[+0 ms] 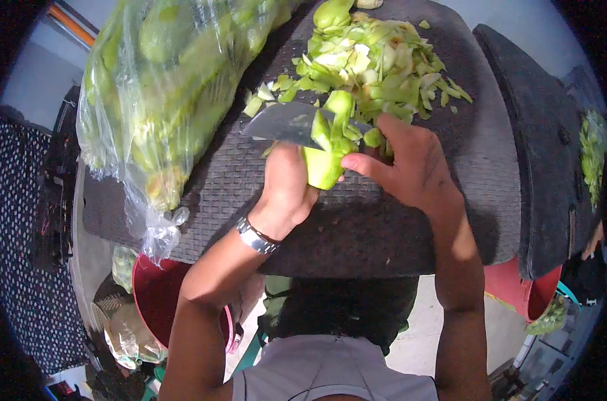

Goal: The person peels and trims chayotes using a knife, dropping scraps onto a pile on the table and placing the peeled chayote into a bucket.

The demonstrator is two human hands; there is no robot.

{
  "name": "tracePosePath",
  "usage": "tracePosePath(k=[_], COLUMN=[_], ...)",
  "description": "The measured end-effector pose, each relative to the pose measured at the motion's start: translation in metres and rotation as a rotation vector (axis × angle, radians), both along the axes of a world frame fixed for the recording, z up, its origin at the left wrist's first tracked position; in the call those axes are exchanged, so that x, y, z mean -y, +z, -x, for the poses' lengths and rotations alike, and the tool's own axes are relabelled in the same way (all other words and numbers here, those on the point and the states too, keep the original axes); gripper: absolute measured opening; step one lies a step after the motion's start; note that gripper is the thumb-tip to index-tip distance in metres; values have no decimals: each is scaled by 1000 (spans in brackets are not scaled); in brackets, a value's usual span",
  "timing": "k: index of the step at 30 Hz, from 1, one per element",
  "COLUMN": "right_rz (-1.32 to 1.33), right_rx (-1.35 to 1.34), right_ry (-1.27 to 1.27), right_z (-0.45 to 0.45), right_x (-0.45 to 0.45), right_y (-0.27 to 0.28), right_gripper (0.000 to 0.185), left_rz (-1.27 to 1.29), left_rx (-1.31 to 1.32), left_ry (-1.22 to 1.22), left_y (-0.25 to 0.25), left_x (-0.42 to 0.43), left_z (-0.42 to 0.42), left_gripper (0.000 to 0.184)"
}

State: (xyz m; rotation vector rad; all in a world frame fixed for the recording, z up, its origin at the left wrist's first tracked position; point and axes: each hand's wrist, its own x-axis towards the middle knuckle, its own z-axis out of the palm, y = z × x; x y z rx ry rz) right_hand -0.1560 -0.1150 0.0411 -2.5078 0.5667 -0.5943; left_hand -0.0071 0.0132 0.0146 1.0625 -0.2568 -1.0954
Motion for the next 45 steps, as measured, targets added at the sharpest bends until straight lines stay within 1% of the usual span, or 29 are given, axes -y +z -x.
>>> tracePosePath(k=[3, 6, 9, 12, 14, 16, 17, 19, 20, 22, 23, 25, 27, 28, 29, 30, 31, 42, 45], right_rz=[60, 93, 41, -20, 596, 820, 734, 333, 23, -202, -122, -66, -112, -89, -63, -36, 28, 109, 140], right_rx=[53, -14, -45, -76, -153, -148, -102, -108, -158, -133, -59, -5, -50, -11, 28, 68, 26, 36, 34], right_ry=[-54, -69, -73, -206, -171, -160, -163, -213, -255, -174, -58, 62, 72, 101, 130, 158, 168, 157, 130], right_z=[2, 7, 7, 6, 31, 41, 43, 31, 19, 3, 2, -2, -7, -8, -10, -10, -10, -11, -11], right_x=[14, 18, 17, 25, 53, 65, 66, 54, 45, 24, 13, -8, -26, -31, -35, -36, -37, -37, -38], right_y=[-10, -5, -2, -10, -35, -50, -57, -42, -29, -13, -13, -10, -5, -8, -13, -17, -18, -22, -25], right_gripper=[66, 52, 52, 70, 56, 41, 35, 33, 34, 30, 34, 46, 51, 53, 56, 58, 62, 65, 65], left_rz=[-27, -29, -33, -26, 8, 21, 14, -33, -21, -5, 36, 122, 153, 168, 138, 118, 108, 133, 160], left_rx=[-21, -85, -90, -65, -91, -106, -109, -106, -114, -135, -144, -157, -239, -281, -246, -217, -196, -29, 63], left_ry=[9, -37, -39, -133, -150, -152, -137, -105, -102, -95, -74, -32, -45, -52, -62, -69, -66, 7, 15], left_y=[6, 3, 2, 7, 5, 6, 6, 9, 9, 4, -1, -11, -11, -10, -10, -12, -13, -20, -21], left_x=[3, 4, 7, 8, 7, 9, 9, 10, 10, 10, 9, 8, 8, 8, 11, 13, 15, 13, 4], left_z=[0, -4, -5, -8, -12, -12, -12, -11, -11, -11, -11, -13, -12, -12, -12, -12, -12, -6, -7], left_gripper=[42, 41, 42, 43, 45, 45, 46, 48, 47, 47, 46, 45, 43, 42, 39, 39, 39, 42, 43])
